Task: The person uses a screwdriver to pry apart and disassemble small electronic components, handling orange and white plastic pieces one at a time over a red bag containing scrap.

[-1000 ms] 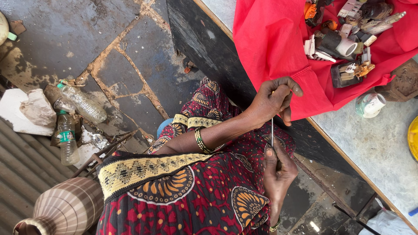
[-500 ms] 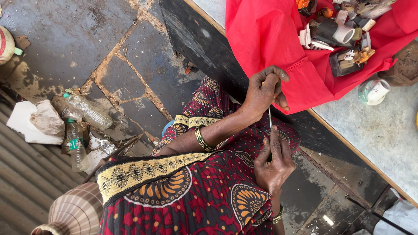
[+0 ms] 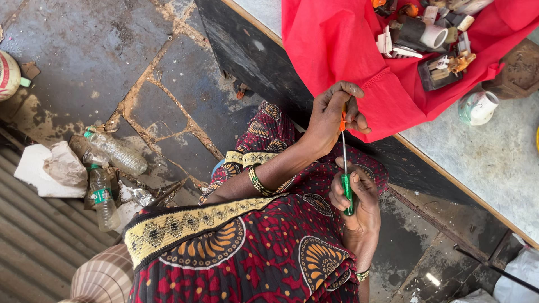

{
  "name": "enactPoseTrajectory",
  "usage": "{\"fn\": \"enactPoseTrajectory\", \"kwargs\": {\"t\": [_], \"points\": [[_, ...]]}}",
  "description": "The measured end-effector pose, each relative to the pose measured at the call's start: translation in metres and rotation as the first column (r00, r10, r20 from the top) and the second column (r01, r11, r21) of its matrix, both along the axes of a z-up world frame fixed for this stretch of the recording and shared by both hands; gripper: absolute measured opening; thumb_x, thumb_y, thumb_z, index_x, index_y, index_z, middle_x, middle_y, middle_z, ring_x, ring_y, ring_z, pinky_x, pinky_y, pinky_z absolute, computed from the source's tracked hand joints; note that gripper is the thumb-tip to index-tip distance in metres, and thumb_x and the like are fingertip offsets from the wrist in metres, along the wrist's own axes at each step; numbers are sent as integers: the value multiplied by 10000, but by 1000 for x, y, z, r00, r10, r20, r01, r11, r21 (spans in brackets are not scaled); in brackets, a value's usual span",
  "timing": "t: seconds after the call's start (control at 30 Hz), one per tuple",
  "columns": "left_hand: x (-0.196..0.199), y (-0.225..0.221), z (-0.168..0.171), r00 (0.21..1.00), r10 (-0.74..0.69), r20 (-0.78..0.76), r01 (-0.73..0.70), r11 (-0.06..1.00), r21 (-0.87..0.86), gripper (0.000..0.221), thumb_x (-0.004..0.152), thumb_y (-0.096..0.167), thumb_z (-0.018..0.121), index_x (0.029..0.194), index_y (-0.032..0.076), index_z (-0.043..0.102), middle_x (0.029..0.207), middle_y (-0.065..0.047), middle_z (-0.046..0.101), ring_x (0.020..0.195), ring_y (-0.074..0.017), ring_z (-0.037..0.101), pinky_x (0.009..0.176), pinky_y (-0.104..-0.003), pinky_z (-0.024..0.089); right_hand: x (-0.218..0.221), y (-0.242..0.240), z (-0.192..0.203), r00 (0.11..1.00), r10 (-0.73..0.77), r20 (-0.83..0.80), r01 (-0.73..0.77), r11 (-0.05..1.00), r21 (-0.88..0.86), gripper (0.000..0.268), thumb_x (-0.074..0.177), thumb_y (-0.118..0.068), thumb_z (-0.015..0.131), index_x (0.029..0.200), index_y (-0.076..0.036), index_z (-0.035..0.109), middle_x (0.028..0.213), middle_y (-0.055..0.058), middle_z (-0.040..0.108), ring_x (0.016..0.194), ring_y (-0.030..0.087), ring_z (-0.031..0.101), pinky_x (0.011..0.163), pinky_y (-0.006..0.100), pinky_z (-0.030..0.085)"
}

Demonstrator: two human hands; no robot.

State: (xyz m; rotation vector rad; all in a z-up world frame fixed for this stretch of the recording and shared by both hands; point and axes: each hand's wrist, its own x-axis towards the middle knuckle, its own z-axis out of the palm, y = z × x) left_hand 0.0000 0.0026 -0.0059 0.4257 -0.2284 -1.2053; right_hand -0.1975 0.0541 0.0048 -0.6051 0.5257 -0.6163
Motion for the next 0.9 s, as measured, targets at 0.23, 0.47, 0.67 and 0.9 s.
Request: {"fn": "enactPoseTrajectory", "kwargs": {"t": [0.23, 0.47, 0.67, 0.9], "points": [[1, 3, 4, 989, 42, 142, -37, 999, -38, 291, 1130, 112, 354, 1073, -17, 609, 624, 1, 437, 516, -166, 633, 540, -348, 618, 10, 16, 12, 929, -199, -312, 75, 926, -369, 359, 1045, -89, 600, 1366, 68, 637, 754, 84, 566, 556, 90, 481, 470, 236, 397], [7, 1, 5, 998, 1, 64, -6, 998, 65, 274, 1092, 119, 360, 1041, -5, 598, 607, -3, 438, 491, -172, 635, 516, -369, 632, 32, 31, 36, 628, -636, -448, -304, 329, -894, 411, 1030, 59, 630, 1422, -62, 652, 932, 91, 672, 751, 148, 611, 666, 272, 507], [18, -2, -6, 999, 1, 40, -5, 994, 106, 278, 1079, 107, 353, 1045, -17, 600, 606, -15, 448, 510, -178, 645, 539, -413, 647, 49, 30, 41, 492, -793, -360, -550, 37, -834, 469, 949, 54, 702, 1401, -64, 662, 872, 111, 665, 694, 200, 679, 581, 344, 516], [23, -5, -7, 999, 46, 28, -50, 987, 151, 278, 1055, 106, 342, 1032, -19, 589, 605, -24, 461, 503, -199, 653, 530, -412, 650, 57, 27, 44, 416, -864, -286, -665, -74, -743, 386, 938, -56, 788, 1318, -85, 726, 753, 73, 612, 490, 185, 512, 443, 358, 377]]}}
